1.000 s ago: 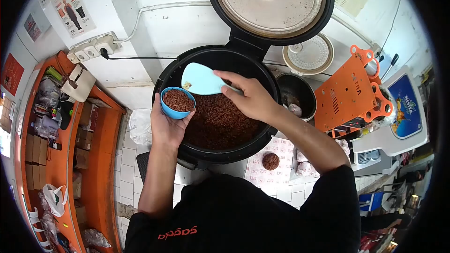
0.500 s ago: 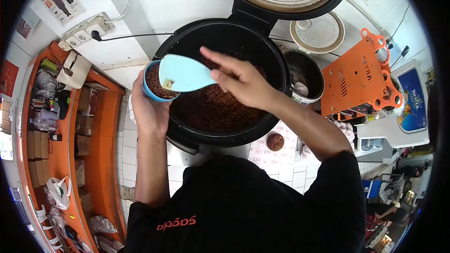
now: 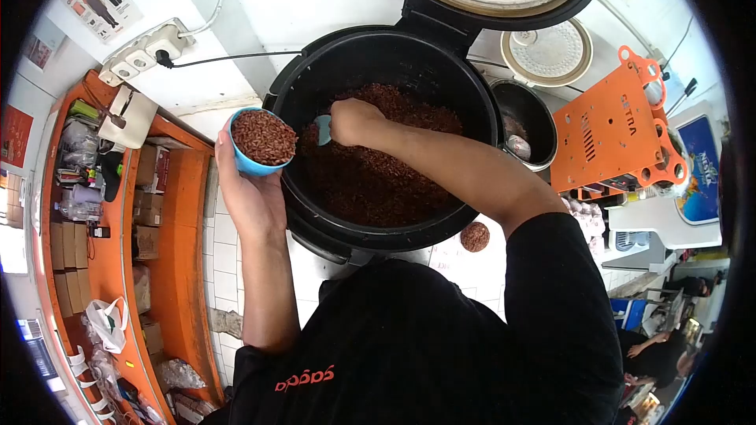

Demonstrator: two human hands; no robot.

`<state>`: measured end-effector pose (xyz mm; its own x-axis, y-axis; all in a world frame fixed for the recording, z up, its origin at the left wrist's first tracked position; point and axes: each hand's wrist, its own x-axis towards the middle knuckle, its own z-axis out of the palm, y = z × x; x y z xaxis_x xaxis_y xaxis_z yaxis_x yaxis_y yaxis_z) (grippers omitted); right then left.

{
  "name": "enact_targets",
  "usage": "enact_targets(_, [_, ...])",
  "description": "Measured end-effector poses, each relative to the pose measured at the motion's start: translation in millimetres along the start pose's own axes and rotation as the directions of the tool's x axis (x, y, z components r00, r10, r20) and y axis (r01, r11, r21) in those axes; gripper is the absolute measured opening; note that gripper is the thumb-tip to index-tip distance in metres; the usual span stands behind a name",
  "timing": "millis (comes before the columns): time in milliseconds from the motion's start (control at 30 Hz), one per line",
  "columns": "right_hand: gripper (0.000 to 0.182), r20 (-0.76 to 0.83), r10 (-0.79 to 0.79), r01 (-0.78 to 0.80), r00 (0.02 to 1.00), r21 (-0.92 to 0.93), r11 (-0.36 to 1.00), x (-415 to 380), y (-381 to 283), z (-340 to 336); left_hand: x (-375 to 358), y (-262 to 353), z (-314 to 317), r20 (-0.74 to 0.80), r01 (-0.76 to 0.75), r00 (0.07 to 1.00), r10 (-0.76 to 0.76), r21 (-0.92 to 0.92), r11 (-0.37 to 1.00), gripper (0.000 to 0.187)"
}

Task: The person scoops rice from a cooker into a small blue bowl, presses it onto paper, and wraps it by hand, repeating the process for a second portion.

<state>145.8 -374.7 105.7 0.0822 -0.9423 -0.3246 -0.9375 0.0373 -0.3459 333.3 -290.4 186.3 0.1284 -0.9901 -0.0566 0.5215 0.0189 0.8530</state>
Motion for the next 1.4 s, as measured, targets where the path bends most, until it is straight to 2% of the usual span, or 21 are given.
enact_targets(33, [0.028,0.033,-0.001,0.0,0.999,0.03,1.0,2,-1,6,-1,0,-1,0.0,0.003,1.0,-0.003,-0.004,1.0,0.048])
enact_targets(167, [0.032,-0.057,-0.049,0.059,0.997,0.19,0.98,-10,15,20,1,-2,-7,0.008,-0.009,1.0,0.01,-0.039,0.999,0.046])
enact_targets(200, [0.033,0.026,-0.045,0.037,0.999,0.239,0.97,-22,14,5,0,-2,-7,0.0,-0.014,1.0,0.014,-0.041,0.999,0.045])
enact_targets(300, [0.031,0.072,-0.094,0.058,0.993,0.398,0.916,-49,22,-19,-3,-3,-4,-0.02,-0.03,0.999,0.029,-0.035,0.999,0.044])
enact_targets(400, [0.032,-0.072,-0.081,0.104,0.994,0.427,0.898,-96,14,-60,-6,-4,0,-0.008,-0.037,0.999,0.036,-0.044,0.998,0.041])
enact_targets(500, [0.027,-0.225,-0.138,0.208,0.965,0.33,0.921,-128,8,-79,-12,-5,12,-0.01,-0.032,0.999,0.032,-0.012,0.999,0.041])
enact_targets(567, [0.022,-0.234,-0.143,0.224,0.962,0.367,0.903,-153,-5,-88,-14,-10,18,-0.002,-0.039,0.999,0.039,0.015,0.999,0.042])
enact_targets(667, [0.018,-0.363,-0.319,0.439,0.875,0.324,0.838,-178,-19,-79,-21,-17,29,0.03,-0.028,0.999,0.027,0.05,0.998,0.044])
enact_targets(733, [0.015,-0.422,-0.417,0.548,0.805,0.26,0.795,-184,-21,-61,-23,-22,31,0.087,-0.092,0.993,0.078,0.165,0.982,0.044])
enact_targets(800, [0.015,-0.392,-0.391,0.524,0.833,0.329,0.786,-194,-25,-59,-25,-29,31,0.137,-0.133,0.985,0.101,0.248,0.96,0.045])
enact_targets(900, [0.016,-0.396,-0.384,0.522,0.834,0.34,0.783,-206,-34,-52,-29,-27,37,0.138,-0.019,0.99,0.006,0.094,0.995,0.046])
enact_targets(933, [0.016,-0.398,-0.383,0.521,0.834,0.34,0.783,-208,-36,-50,-28,-28,36,0.128,0.004,0.992,-0.017,0.104,0.995,0.044])
enact_targets(1033, [0.016,-0.467,-0.421,0.579,0.778,0.271,0.769,-201,-25,-49,-22,-27,29,0.134,0.068,0.989,-0.062,-0.035,0.997,0.042])
enact_targets(1067, [0.016,-0.477,-0.415,0.571,0.775,0.247,0.783,-198,-19,-52,-18,-27,27,0.08,0.069,0.995,-0.065,-0.054,0.996,0.043])
enact_targets(1100, [0.016,-0.441,-0.362,0.502,0.821,0.258,0.825,-198,-16,-56,-13,-24,24,0.079,0.123,0.99,-0.116,-0.093,0.988,0.045])
enact_targets(1167, [0.023,-0.442,-0.296,0.42,0.847,0.213,0.882,-192,-1,-63,-7,-21,21,0.095,0.202,0.977,-0.189,-0.143,0.969,0.05])
enact_targets(1200, [0.038,-0.525,-0.257,0.403,0.812,0.184,0.897,-187,3,-64,-8,-18,21,0.096,0.232,0.971,-0.22,-0.128,0.964,0.052])
enact_targets(1233, [0.052,-0.404,-0.128,0.262,0.906,0.296,0.919,-187,9,-75,-9,-15,21,0.097,0.263,0.963,-0.253,-0.112,0.958,0.054])
enact_targets(1300, [0.052,-0.453,-0.173,0.373,0.874,0.401,0.837,-185,13,-83,-10,-13,19,0.13,0.319,0.943,-0.307,-0.086,0.944,0.058])
enact_targets(1367, [0.046,-0.568,-0.372,0.599,0.734,0.284,0.749,-174,16,-72,-8,-15,16,0.193,0.365,0.918,-0.348,-0.063,0.929,0.062])
enact_targets(1400, [0.043,-0.612,-0.459,0.695,0.644,0.218,0.685,-171,15,-66,-12,-12,23,0.147,0.369,0.922,-0.357,-0.058,0.928,0.06])
